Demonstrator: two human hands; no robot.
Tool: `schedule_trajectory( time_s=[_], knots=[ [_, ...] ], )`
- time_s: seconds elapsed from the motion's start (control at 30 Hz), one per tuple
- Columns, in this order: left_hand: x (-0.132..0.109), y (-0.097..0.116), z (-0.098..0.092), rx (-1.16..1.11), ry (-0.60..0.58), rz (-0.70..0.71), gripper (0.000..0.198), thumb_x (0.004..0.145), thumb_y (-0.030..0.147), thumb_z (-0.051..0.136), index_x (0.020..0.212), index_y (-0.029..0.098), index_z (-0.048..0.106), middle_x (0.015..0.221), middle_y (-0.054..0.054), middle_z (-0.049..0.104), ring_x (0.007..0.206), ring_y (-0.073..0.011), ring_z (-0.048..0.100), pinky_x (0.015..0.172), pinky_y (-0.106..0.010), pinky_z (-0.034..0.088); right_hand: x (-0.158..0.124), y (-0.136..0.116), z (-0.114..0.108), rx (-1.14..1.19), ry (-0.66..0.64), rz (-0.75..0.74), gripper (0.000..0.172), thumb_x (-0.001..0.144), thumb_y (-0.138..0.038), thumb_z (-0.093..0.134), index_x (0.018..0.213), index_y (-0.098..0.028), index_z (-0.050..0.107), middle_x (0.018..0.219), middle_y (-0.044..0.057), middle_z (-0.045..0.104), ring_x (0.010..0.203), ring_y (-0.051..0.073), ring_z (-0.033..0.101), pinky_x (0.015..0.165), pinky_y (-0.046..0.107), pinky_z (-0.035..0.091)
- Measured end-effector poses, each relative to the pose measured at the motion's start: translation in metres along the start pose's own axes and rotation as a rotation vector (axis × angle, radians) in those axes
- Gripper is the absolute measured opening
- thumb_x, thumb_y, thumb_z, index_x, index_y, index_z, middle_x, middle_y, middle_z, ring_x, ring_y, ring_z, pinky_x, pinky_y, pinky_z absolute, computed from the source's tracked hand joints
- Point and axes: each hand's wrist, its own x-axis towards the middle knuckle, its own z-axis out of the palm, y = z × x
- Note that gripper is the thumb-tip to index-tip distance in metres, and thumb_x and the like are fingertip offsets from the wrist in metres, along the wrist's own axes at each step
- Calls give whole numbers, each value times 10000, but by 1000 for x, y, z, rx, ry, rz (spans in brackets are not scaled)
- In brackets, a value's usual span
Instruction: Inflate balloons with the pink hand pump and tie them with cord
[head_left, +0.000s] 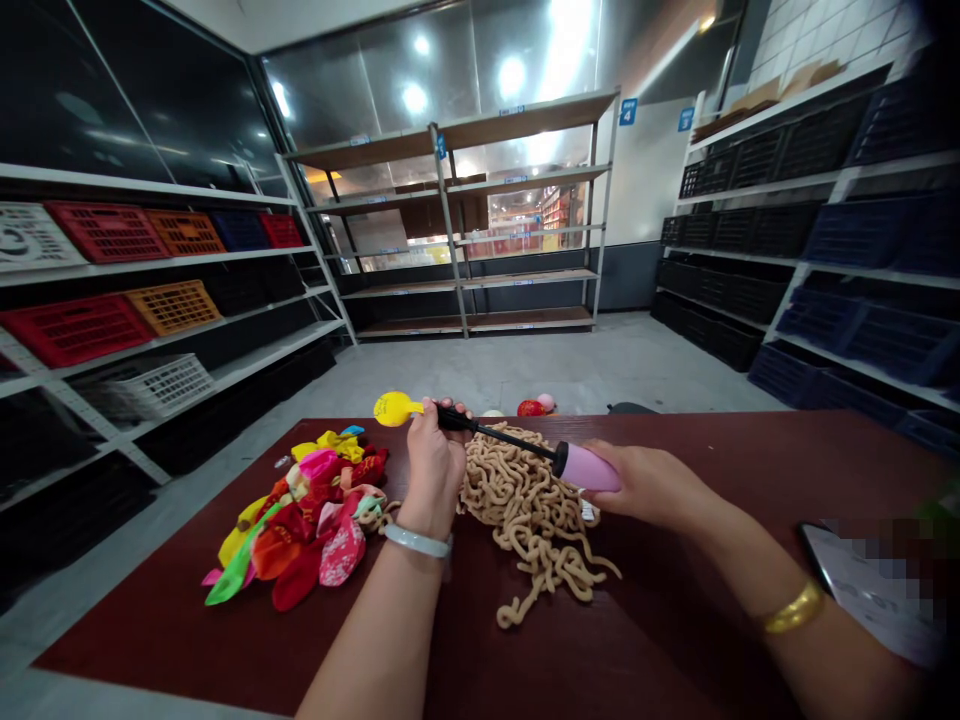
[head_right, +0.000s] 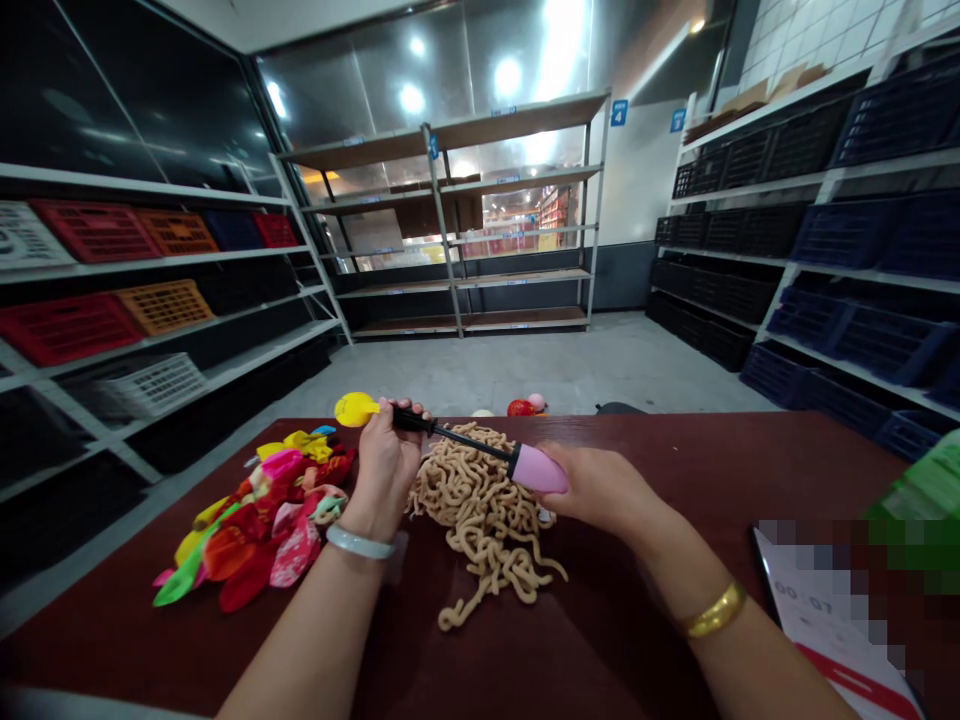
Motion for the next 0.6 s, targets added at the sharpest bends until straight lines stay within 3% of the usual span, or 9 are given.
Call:
schedule_trajectory(
  time_s=[0.13, 0.33, 0.6],
  knots=[
    [-8, -13, 5, 0, 69, -26, 107, 853, 223, 615, 823, 167, 528, 737, -22, 630, 697, -152, 653, 725, -324, 530, -1, 5, -2, -92, 7, 46, 377, 758, -513, 610, 1060, -288, 610, 916, 39, 719, 802, 270, 666, 597, 315, 373],
    [-19, -22, 12, -36, 77, -116, 67, 881, 186, 545, 827, 156, 519, 883, -112, 690, 895, -235, 690, 890, -486, 515, -3, 10, -6, -148, 35, 69, 339, 744, -546, 611, 945, -272, 601, 863, 36, 714, 757, 264, 661, 567, 307, 341],
    [-23, -41, 4, -69, 90, -191, 154, 905, 190, 516, 753, 168, 529, 669, -6, 599, 641, -130, 612, 896, -456, 519, -10, 4, -18, -188, 10, 75, 318, 729, -524, 631, 924, -274, 622, 844, 43, 709, 750, 273, 657, 563, 311, 325]
  ],
)
